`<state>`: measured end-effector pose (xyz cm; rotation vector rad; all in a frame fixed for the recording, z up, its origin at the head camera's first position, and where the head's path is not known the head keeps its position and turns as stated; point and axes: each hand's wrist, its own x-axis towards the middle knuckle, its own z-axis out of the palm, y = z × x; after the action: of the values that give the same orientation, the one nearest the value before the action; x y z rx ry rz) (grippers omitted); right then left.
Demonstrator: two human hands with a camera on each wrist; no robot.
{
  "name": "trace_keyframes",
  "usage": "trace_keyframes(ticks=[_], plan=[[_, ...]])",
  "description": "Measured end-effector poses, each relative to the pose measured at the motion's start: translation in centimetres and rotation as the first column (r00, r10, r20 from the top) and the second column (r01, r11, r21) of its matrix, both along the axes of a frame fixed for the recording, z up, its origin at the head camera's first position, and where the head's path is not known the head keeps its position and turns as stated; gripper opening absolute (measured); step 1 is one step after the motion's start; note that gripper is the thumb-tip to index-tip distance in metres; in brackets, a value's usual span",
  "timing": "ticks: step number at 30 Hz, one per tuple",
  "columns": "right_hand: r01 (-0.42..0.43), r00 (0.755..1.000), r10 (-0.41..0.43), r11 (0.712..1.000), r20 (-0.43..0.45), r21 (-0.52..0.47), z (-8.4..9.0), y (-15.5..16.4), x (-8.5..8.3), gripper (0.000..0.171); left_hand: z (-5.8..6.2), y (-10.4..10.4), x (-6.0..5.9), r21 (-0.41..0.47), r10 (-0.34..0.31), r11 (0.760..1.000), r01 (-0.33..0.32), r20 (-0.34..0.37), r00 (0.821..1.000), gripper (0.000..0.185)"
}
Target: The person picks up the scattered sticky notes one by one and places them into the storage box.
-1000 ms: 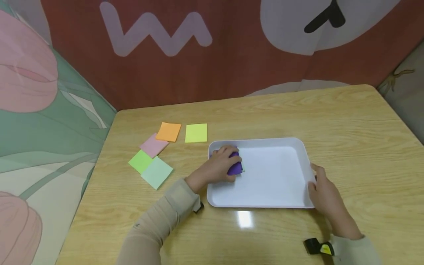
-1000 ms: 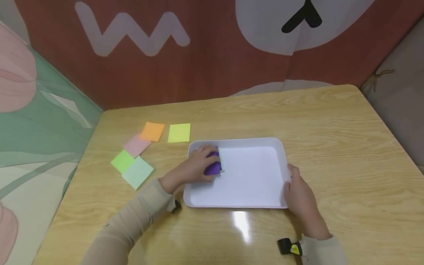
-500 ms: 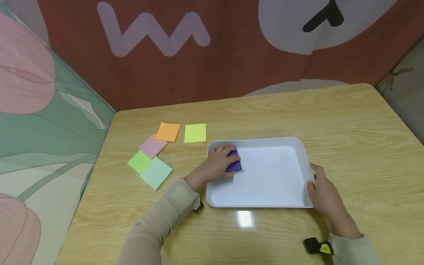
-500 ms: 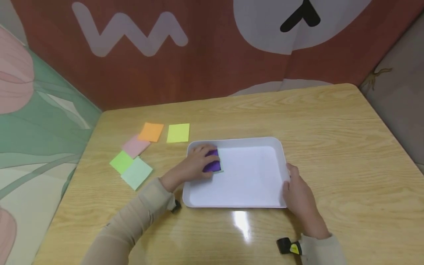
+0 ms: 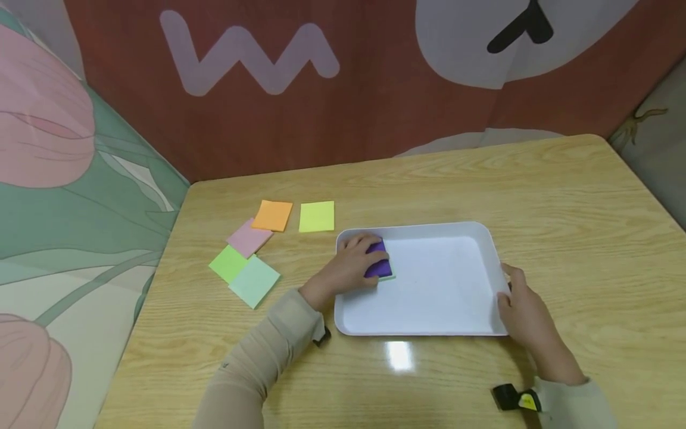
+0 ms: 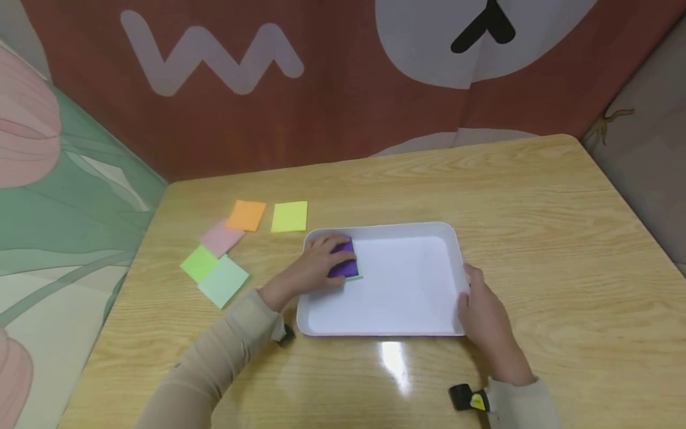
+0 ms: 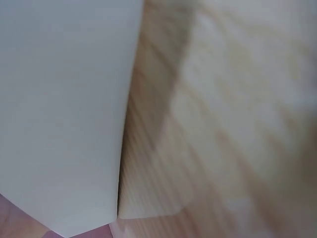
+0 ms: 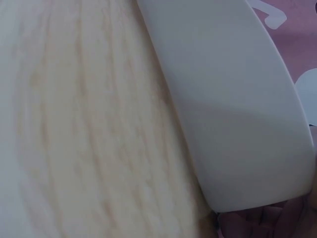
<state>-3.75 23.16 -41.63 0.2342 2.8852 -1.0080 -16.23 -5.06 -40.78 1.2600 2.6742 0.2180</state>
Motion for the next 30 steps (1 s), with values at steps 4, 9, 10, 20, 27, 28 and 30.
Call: trace_keyframes(ticks=[4,9,10,20,27,28,30], plan=[[0.0,1.0,0.0,1.0,-0.004,0.001,-0.1,0.0,0.1,0.047,-0.2,0.0,0.0,0.016,0.007,1.0,-0.006,-0.012,1.0,0.048],[0.001,1.0,0.0,1.0,0.015,-0.005,-0.1,0.2,0.1,0.048,-0.2,-0.3,0.0,0.082,0.046,0.996,-0.043,-0.026,0.999,0.052],[-0.001,1.0,0.001,1.0,0.018,-0.005,-0.2,0.2,0.1,0.048,-0.2,-0.4,-0.1,0.107,0.062,0.993,-0.059,-0.032,0.998,0.051],[0.002,1.0,-0.002,1.0,0.009,-0.002,-0.2,0.1,0.1,0.049,0.6,-2.1,-0.9,0.286,0.227,0.937,-0.202,-0.059,0.972,0.031],[0.003,1.0,-0.003,1.0,0.012,-0.004,-0.3,0.1,0.1,0.049,0.8,-3.1,-1.8,0.303,0.319,0.907,-0.291,-0.045,0.947,0.032],[0.003,1.0,-0.003,1.0,0.015,-0.006,-0.2,0.1,0.1,0.049,0.8,-3.2,-1.9,0.315,0.335,0.899,-0.306,-0.043,0.941,0.032],[0.005,1.0,-0.004,1.0,0.02,-0.007,-0.2,0.1,0.1,0.048,0.8,-3.4,-2.1,0.339,0.371,0.878,-0.339,-0.031,0.928,0.032]])
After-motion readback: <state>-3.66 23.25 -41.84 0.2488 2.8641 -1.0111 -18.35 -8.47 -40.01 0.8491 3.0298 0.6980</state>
